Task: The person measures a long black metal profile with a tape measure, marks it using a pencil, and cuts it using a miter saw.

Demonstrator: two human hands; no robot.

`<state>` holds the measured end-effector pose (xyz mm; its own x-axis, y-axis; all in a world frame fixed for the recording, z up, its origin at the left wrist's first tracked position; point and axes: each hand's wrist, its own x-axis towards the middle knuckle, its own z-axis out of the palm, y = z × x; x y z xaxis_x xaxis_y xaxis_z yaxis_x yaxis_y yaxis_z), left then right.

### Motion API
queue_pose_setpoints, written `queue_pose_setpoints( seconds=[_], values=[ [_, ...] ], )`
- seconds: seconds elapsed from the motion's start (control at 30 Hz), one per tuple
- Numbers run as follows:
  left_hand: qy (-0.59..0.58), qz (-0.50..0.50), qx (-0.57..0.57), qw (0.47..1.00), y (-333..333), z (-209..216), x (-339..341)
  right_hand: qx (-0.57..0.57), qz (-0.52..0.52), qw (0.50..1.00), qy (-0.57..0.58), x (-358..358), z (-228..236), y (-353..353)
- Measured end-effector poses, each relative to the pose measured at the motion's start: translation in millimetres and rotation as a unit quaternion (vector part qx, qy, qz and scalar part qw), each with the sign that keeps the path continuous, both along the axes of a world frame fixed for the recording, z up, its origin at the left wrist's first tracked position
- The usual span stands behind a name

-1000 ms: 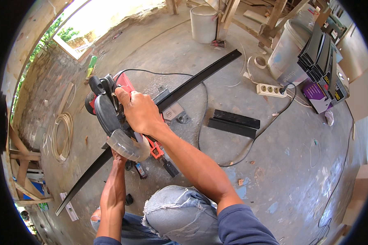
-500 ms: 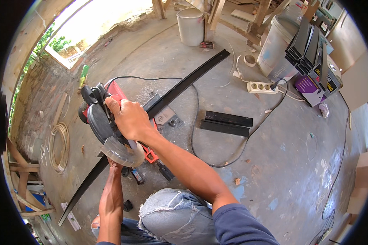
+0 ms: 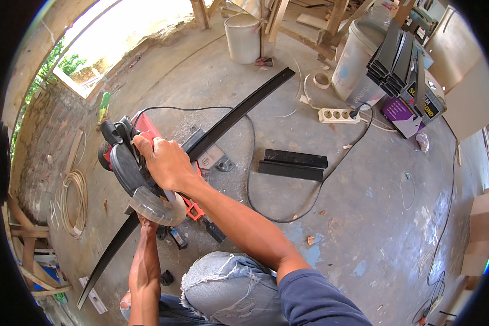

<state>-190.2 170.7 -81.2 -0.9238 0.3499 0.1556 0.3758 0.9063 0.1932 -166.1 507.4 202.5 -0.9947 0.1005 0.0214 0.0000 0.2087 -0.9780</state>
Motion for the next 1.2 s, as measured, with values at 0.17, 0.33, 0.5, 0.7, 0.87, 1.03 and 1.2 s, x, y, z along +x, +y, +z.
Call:
queue_pose_setpoints(
  seconds=[0.17,0.33,0.5,0.7,0.87,1.03,1.2],
  values=[
    [-0.219,0.080,0.470,0.851,5.2,-12.0,3.2,0.000,-0.005,1.000,0.002,0.3,-4.6,2.8],
    [-0.002,-0.024,0.056,0.998,-10.7,-21.4,-6.6,-0.013,0.019,1.000,-0.018,2.5,3.9,4.4],
    [0.022,-0.027,0.037,0.999,-1.9,-14.8,-5.6,-0.018,0.027,0.998,-0.046,5.3,3.3,9.1],
    [0.037,-0.011,0.059,0.997,-6.4,-15.3,-4.8,-0.021,0.045,0.998,-0.050,5.0,3.2,7.0],
    [0.026,-0.005,0.081,0.996,-2.1,-22.6,-7.4,-0.008,-0.003,1.000,-0.005,5.2,-5.0,3.9],
    [-0.003,-0.003,0.129,0.992,-6.8,-24.8,-7.8,-0.014,0.017,1.000,-0.016,5.7,-2.9,6.2],
    [0.012,0.002,0.098,0.995,-6.2,-15.9,-5.4,-0.017,0.042,0.998,-0.039,8.0,3.2,8.7]
  ],
)
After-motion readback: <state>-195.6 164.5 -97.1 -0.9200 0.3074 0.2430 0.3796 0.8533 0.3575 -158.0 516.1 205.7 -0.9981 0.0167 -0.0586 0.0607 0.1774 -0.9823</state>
